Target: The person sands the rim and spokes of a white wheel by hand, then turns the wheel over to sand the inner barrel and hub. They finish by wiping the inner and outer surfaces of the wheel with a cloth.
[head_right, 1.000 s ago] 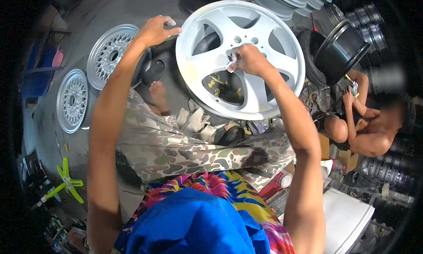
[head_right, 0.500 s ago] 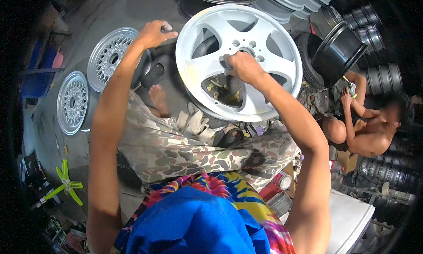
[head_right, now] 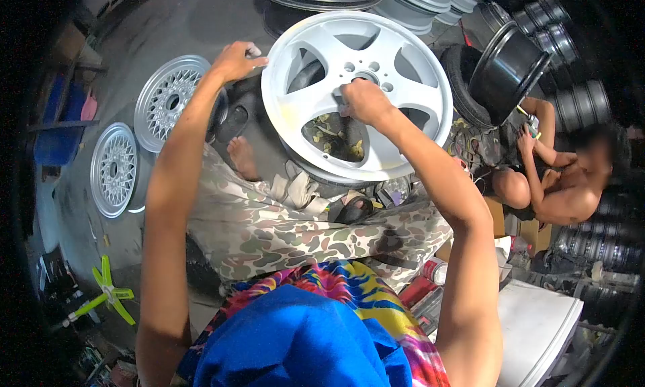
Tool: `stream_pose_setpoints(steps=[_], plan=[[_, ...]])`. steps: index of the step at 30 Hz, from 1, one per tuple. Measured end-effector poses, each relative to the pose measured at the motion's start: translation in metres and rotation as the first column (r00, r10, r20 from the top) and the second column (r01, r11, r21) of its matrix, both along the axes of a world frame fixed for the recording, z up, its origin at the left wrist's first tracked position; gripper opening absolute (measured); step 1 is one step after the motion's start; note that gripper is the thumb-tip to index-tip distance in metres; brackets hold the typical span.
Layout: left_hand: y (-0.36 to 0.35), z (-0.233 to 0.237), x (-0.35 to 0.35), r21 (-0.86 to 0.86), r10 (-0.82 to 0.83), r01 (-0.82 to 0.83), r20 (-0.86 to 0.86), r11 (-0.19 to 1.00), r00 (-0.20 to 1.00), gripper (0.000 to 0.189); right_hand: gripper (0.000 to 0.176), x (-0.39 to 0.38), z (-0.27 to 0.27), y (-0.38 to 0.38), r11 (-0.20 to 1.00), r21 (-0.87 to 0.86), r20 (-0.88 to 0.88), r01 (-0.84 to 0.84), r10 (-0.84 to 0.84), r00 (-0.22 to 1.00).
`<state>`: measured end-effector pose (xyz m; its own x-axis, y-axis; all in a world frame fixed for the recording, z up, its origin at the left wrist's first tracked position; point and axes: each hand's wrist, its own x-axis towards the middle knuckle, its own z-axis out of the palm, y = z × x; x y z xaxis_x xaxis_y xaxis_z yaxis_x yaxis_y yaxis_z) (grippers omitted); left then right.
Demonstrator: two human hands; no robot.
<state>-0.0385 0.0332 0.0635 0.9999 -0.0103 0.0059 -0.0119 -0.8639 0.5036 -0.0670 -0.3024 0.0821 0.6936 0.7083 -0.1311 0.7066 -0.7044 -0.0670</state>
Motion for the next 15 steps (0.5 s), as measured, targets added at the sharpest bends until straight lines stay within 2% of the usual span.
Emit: stream_pose_setpoints(steps=[1,3,4,5,6,7,9,10,11,13,14,15], plan=[[0.001,0.003,0.001,-0.003,0.014,-0.014,-0.037,1.0,0.999,0.053,0.014,0.003,-0.007,-0.002,1.0,0.006,0.005,0.01,-0.01,1.0],[-0.001,-0.002,0.003,0.016,0.015,-0.014,-0.033,1.0,0.999,0.054,0.011,-0.011,-0.003,0.027,0.97,0.09,0.012,-0.225,0.225,0.974],[-0.001,-0.003,0.003,0.022,0.034,-0.034,-0.031,0.999,0.999,0.054,0.01,-0.014,-0.012,0.043,0.937,0.066,0.125,-0.344,0.334,0.934],[0.0,-0.003,0.002,0.03,0.055,-0.054,-0.029,0.998,0.998,0.054,0.01,-0.023,-0.011,0.055,0.921,0.031,0.168,-0.389,0.379,0.91],[0.002,-0.005,0.001,0.033,0.054,-0.053,-0.023,0.998,0.998,0.054,0.009,-0.033,0.001,0.056,0.912,0.19,0.113,-0.364,0.348,0.931],[0.002,-0.007,0.001,0.042,0.062,-0.062,-0.003,0.997,0.998,0.053,0.01,-0.039,0.015,0.057,0.883,0.342,0.051,-0.322,0.325,0.944],[0.005,-0.008,-0.001,0.051,0.075,-0.076,0.02,0.996,0.997,0.052,0.027,-0.025,0.022,0.039,0.811,0.559,0.135,-0.172,0.115,0.984],[0.007,-0.007,-0.002,0.033,0.079,-0.078,-0.03,0.996,0.996,0.051,0.034,-0.015,0.029,0.022,0.801,0.597,0.125,-0.044,-0.039,0.991],[0.008,-0.006,-0.003,0.019,0.075,-0.074,-0.081,0.997,0.994,0.051,0.034,-0.011,0.041,0.004,0.703,0.678,-0.114,0.213,-0.186,0.976],[0.002,-0.01,-0.008,0.03,0.053,-0.052,-0.055,0.998,0.997,0.052,0.027,0.011,0.03,-0.046,0.657,0.679,-0.077,0.327,-0.379,0.922],[0.0,-0.012,-0.011,-0.027,0.039,-0.044,-0.143,0.999,0.989,0.054,0.029,0.022,0.019,-0.072,0.611,0.647,-0.18,0.456,-0.459,0.87],[-0.001,-0.016,-0.016,-0.082,0.028,-0.048,-0.23,0.995,0.973,0.056,0.03,0.038,-0.008,-0.104,0.557,0.674,-0.204,0.486,-0.492,0.847]])
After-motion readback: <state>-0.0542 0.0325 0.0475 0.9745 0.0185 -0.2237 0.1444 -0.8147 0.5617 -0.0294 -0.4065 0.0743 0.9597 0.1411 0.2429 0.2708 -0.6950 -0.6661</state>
